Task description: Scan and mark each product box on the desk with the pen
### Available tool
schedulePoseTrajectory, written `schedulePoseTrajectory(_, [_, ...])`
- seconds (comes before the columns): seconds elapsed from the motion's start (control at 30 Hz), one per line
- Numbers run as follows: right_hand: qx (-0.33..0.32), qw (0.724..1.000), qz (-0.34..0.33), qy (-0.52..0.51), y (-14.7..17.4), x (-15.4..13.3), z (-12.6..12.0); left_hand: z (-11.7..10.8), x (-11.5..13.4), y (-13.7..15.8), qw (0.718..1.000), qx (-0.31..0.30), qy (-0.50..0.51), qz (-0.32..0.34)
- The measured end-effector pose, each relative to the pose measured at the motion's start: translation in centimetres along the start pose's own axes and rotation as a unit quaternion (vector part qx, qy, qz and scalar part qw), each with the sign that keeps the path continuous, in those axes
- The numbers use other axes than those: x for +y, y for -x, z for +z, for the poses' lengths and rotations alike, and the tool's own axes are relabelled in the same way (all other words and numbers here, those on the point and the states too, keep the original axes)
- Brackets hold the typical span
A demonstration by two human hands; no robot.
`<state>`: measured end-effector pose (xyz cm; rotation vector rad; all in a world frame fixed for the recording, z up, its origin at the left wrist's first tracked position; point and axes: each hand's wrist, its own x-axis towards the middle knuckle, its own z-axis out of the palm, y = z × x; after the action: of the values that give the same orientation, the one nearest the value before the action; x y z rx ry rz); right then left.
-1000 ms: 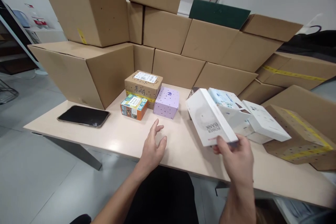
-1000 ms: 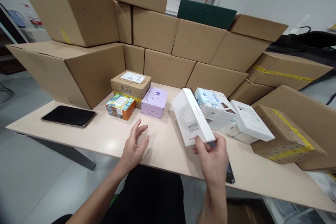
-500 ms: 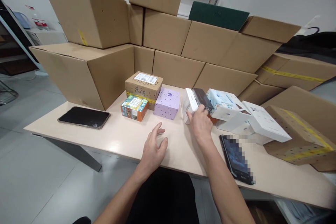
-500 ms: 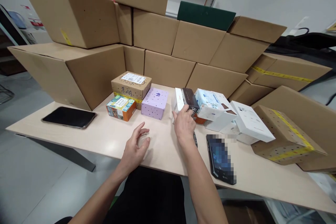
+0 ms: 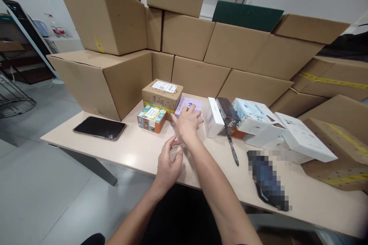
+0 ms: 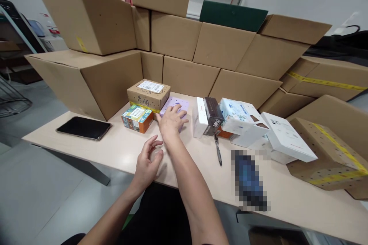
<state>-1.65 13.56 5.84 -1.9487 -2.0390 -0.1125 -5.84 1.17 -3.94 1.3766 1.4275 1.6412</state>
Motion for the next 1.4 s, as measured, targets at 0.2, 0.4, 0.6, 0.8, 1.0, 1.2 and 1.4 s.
schedulePoseTrajectory(0.2, [0.001,0.998,-0.06,-0.013,4.2,3.6,-1.6,-0.3,0.0,0.1,0.997,0.073,0.037,0.007])
schedulePoseTrajectory(0.4, [-0.066,0.945,-0.279,-0.156,10.3,14.2,-5.0,-0.6,0.4,-0.2,0.982,0.151,0.111,-0.02])
schedulePoseTrajectory(0.6, [-0.093,0.943,-0.064,-0.313,13.7,20.1,-5.0,-0.5,0.7,-0.1,0.99,0.105,0.09,-0.038])
schedulePoseTrajectory(0.8, [-0.125,0.887,0.035,-0.443,14.5,17.2,-2.8,-1.0,1.4,0.0,0.999,0.031,0.024,0.032])
schedulePoseTrajectory(1.0, [-0.063,0.85,0.002,-0.523,14.4,17.6,-2.2,-1.1,0.3,0.4,0.991,-0.006,0.087,0.098])
schedulePoseTrajectory(1.2, [0.023,0.787,0.042,-0.615,14.9,18.5,0.6,-0.8,0.6,0.5,0.991,-0.032,0.103,0.076])
schedulePoseTrajectory(1.4, [0.028,0.773,0.09,-0.627,15.4,18.4,2.7,-0.8,1.3,0.4,0.997,-0.036,0.059,0.04])
